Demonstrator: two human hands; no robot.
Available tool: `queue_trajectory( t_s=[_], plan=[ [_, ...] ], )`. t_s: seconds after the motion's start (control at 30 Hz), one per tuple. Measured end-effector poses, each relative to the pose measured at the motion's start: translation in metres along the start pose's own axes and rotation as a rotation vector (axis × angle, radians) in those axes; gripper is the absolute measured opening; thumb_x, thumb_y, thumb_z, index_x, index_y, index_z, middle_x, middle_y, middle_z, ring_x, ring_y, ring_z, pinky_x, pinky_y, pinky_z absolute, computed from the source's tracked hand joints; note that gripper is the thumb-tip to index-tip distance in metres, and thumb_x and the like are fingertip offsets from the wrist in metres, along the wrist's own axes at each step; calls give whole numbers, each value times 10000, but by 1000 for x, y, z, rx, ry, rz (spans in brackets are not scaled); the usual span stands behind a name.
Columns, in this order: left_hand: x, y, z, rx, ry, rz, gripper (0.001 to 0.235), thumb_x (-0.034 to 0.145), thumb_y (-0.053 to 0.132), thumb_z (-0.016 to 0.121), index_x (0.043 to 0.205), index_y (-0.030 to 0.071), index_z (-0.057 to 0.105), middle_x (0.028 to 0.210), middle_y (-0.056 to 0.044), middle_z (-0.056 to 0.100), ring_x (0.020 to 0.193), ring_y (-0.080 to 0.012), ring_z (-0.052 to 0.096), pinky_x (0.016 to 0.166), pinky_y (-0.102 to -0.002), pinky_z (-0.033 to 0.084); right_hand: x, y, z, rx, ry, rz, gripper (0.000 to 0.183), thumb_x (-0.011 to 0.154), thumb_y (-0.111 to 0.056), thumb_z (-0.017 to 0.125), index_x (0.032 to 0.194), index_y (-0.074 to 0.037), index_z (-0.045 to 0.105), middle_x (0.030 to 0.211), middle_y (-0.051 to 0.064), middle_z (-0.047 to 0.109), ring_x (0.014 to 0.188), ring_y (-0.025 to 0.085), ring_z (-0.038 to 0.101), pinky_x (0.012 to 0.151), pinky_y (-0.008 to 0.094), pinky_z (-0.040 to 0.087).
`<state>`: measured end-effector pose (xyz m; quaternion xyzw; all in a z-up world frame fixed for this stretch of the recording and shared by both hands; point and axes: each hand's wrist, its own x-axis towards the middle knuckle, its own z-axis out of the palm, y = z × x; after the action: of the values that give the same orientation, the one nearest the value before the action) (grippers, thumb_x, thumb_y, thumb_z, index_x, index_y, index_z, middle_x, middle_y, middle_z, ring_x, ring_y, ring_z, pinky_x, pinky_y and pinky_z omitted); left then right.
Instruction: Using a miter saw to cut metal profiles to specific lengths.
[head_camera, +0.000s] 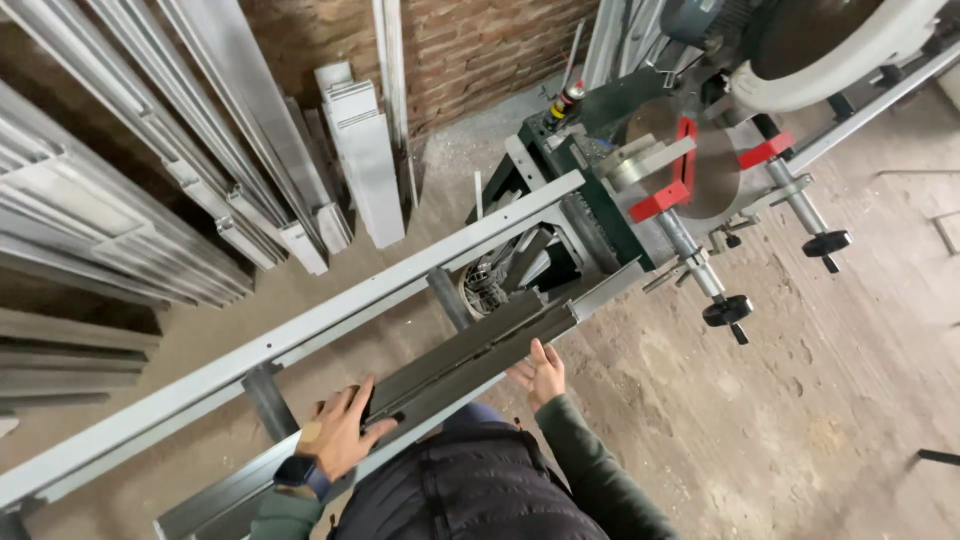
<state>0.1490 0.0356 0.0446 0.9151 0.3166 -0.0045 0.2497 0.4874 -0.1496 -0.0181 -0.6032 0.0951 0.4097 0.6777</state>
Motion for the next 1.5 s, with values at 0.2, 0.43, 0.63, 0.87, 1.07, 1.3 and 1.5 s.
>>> queue_trajectory(
  t_s=[0.2,0.43,0.63,0.87,1.07,1.3,1.5],
  plan=[
    [-19,1,13,-58,140,181,824,787,653,659,1426,160,493,1197,-150,687,1139,-392,638,962,-534,461,-8,-25,-17,134,-33,-35,465,1029,-314,555,1387,-19,512,1367,177,633,1088,374,707,838,500,595],
    [95,80,-113,-160,-435,-102,788,864,618,676,1443,147,423,1016,-198,772,983,-374,771,913,-481,568,30,-131,14,337,-377,-347,457,1111,-261,485,1498,-26,425,1472,183,526,1272,392,572,1003,508,513],
    [239,178,-65,5,-28,65,458,903,459,688,1164,123,519,1019,-186,742,968,-420,699,874,-543,514,97,-176,-5,140,-317,-335,524,1027,-211,530,1526,-174,374,1537,92,479,1373,298,519,1067,492,490],
    [359,237,28,112,89,98,428,849,357,735,1150,131,531,1118,-144,712,1020,-390,687,857,-525,520,88,-191,-141,-143,-306,-244,425,1041,-225,550,1441,-81,531,1468,74,566,1340,252,578,1031,435,549],
    [392,242,74,185,15,17,452,859,374,727,1194,150,523,1105,-131,710,1018,-387,689,859,-529,528,90,-197,-237,-212,-183,-59,394,1015,-254,563,1375,-92,572,1376,59,672,1245,221,666,971,392,570],
    [400,265,77,191,-33,-44,642,833,550,709,1297,153,511,1242,-135,667,1137,-378,645,932,-556,474,60,-216,-259,-59,-121,-147,389,1004,-247,576,1345,-61,597,1315,91,697,1200,235,682,982,384,560],
    [483,301,150,-76,278,241,757,868,576,700,1412,99,480,1333,-199,625,1224,-413,576,976,-549,477,19,-225,-268,-19,-15,-169,390,1000,-237,586,1324,-21,612,1296,122,711,1182,252,696,982,407,554]
  ],
)
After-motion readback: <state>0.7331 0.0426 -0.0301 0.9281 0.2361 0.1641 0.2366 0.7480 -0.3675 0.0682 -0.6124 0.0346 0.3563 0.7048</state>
